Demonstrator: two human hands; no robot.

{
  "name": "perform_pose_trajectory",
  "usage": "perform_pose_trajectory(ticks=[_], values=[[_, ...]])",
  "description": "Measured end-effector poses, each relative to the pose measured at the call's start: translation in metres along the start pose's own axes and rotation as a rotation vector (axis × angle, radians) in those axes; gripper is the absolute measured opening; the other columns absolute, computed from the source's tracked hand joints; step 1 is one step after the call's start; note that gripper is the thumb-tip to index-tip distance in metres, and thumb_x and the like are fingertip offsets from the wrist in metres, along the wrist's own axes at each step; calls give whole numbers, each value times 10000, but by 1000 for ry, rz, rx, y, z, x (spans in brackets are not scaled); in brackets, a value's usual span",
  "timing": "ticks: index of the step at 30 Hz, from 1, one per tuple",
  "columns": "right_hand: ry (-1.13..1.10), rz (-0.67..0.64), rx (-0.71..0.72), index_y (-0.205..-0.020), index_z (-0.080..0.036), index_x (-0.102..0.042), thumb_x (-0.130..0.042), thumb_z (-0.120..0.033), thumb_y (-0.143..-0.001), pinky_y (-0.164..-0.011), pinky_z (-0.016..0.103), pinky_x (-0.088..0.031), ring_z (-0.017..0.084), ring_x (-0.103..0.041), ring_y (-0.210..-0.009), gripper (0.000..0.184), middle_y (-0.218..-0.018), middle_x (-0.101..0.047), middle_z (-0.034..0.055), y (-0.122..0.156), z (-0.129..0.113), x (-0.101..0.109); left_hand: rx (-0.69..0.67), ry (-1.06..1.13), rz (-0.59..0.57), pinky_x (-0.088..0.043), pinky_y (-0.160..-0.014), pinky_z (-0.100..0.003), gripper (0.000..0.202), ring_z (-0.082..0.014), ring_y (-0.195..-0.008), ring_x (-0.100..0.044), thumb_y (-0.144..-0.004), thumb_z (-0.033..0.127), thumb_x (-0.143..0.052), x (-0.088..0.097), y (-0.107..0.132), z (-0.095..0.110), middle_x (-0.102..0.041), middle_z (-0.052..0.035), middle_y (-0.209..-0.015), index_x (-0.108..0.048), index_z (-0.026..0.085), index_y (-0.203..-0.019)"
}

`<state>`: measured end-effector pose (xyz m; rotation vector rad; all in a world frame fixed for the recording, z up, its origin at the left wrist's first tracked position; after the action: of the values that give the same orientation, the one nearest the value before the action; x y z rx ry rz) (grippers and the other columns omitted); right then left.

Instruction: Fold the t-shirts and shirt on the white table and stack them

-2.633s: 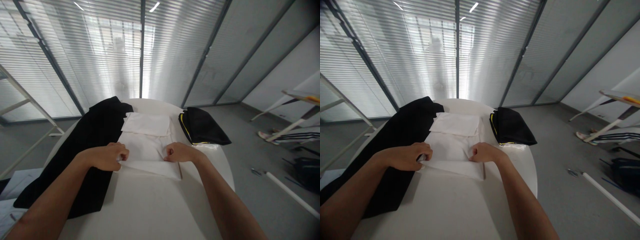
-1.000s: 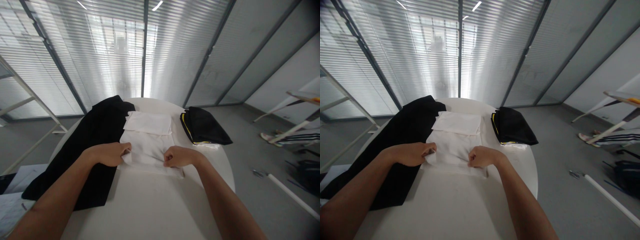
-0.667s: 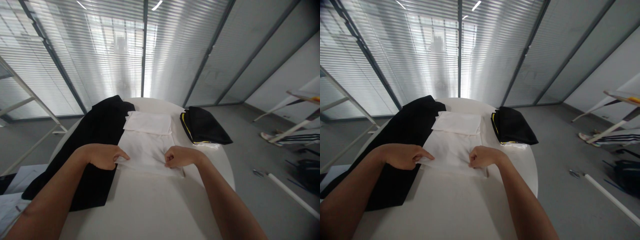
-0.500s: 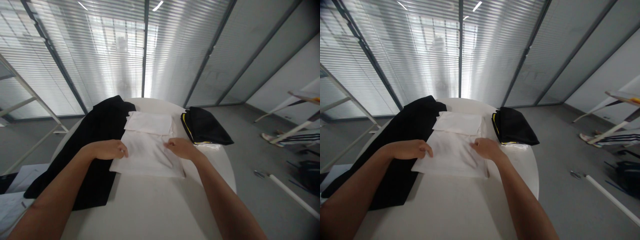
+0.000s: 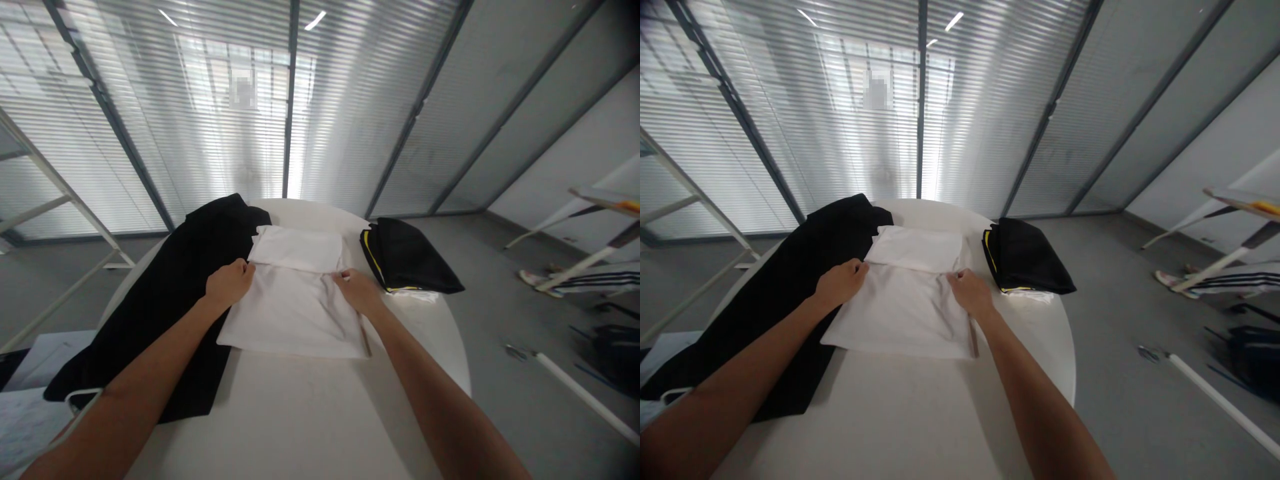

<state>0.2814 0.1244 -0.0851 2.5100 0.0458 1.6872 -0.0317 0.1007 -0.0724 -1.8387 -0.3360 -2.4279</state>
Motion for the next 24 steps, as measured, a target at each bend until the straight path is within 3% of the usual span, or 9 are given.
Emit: perform_pose_trajectory(ticks=[4, 7, 14, 19, 24], values=[[-81, 9, 23, -1089, -118, -671, -330, -544, -951, -769, 266, -417, 238, -653, -1018, 563, -1082, -705, 160, -9, 4, 1, 31, 94, 11, -452, -877, -434, 637, -342, -1094, -614, -943, 561, -113, 1, -21, 1, -660, -178, -1148, -617, 173, -982], [-77, -19, 56, -993, -137, -705, -377, -528, -939, -718, 264, -408, 232, -669, -936, 514, -1004, -724, 142, -10, 5, 3, 46, 108, -2, -448, -883, -429, 672, -346, -1110, -605, -926, 610, -140, 1, -33, 3, -651, -203, -1163, -616, 147, -1027], [23, -41, 141, -918, -151, -703, -441, -383, -929, -706, 233, -393, 186, -652, -891, 350, -953, -728, 97, -10, 5, 3, -42, 58, 26, -457, -807, -404, 519, -327, -989, -642, -912, 581, -265, -6, -34, -1, -686, -143, -1054, -601, 199, -1014], [178, -96, 119, -887, -148, -725, -435, -263, -902, -716, 250, -421, 208, -662, -897, 312, -941, -727, 126, -13, 12, 5, -101, 150, 43, -449, -717, -310, 363, -252, -857, -651, -858, 506, -434, -8, -38, -11, -702, -67, -879, -650, 222, -790], [288, -108, 186, -883, -146, -726, -498, -268, -890, -786, 304, -452, 259, -653, -987, 259, -968, -713, 169, -7, 12, 10, -148, 387, 33, -422, -603, -270, 274, -192, -651, -617, -820, 323, -485, -1, -58, -14, -646, -63, -660, -634, 195, -629]])
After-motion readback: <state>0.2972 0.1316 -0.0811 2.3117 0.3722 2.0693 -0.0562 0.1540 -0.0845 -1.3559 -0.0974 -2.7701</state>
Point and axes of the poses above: each hand's wrist, its own y-axis away from the middle knuckle, its own x-axis out of the back of the hand, z = x × y, the point moved 4 cm from there along -y, towards the middle knuckle
